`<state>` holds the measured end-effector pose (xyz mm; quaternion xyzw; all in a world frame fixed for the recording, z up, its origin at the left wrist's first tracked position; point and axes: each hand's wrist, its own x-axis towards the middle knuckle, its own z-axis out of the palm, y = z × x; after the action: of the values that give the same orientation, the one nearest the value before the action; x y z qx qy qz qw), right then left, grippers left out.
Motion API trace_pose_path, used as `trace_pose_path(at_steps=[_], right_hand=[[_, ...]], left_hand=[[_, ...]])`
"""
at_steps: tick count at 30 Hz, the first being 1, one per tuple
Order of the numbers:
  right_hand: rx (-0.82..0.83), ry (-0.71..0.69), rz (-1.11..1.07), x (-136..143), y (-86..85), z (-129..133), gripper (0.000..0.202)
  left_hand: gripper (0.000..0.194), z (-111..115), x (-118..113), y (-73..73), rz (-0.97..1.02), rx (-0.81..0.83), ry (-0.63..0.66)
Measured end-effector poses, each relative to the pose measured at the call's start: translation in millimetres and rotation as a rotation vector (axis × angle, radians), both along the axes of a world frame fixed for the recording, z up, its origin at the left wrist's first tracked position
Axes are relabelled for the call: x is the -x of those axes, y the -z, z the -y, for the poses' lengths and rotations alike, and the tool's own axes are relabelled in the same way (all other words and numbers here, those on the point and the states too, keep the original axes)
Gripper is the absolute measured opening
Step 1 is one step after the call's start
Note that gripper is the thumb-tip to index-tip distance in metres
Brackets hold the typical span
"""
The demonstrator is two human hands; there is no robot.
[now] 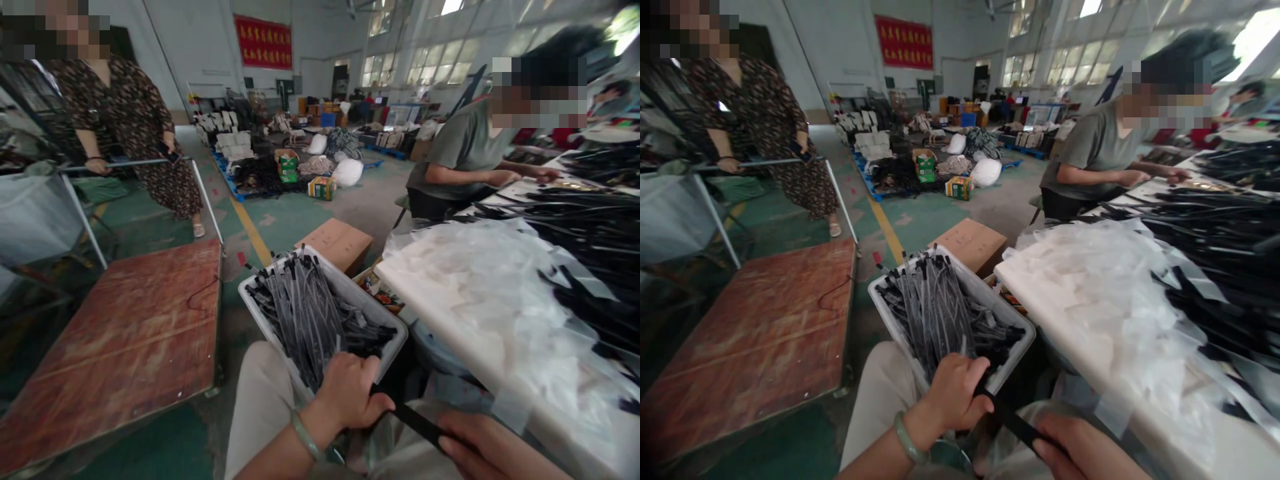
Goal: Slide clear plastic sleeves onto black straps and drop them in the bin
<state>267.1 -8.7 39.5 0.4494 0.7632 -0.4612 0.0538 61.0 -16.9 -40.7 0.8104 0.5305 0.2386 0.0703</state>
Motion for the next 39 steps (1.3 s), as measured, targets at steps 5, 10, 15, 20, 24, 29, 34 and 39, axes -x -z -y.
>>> trace_pose_path(at_steps=[5, 10, 15, 20, 24, 29, 34, 39], right_hand=[[0.053, 0.121, -0.078, 19, 9.2, -3, 0.033], [0.123, 0.126, -0.082, 20, 10.5, -3, 0.039], [0.12, 0.201, -0.08, 26, 10.4, -4, 0.039], [0.158, 0.232, -0.177, 47, 22.6, 2, 0.034], [0.267, 0.269, -0.242, 47, 26.4, 7, 0.038], [0.235, 0.257, -0.178, 36, 16.7, -1, 0.047], [0.224, 0.328, -0.23, 48, 12.5, -20, 0.041], [0.28, 0.365, -0.276, 48, -12.1, -35, 0.03]], left_hand=[[0.095, 3, -7, 4.8, 0.06, 0.006, 0.044], [0.094, -2, 18, -0.6, 0.102, 0.017, -0.008], [0.098, 0, 13, -1.3, 0.106, 0.029, 0.042], [0.098, 10, -15, 1.1, 0.142, 0.05, 0.145], [0.098, 4, 0, -4.6, 0.229, 0.074, 0.133], [0.094, -8, 26, -12.5, 0.271, 0.096, 0.037], [0.096, -16, 28, -29.1, 0.377, 0.15, 0.101], [0.091, -41, 62, -38.4, 0.455, 0.268, 0.14]])
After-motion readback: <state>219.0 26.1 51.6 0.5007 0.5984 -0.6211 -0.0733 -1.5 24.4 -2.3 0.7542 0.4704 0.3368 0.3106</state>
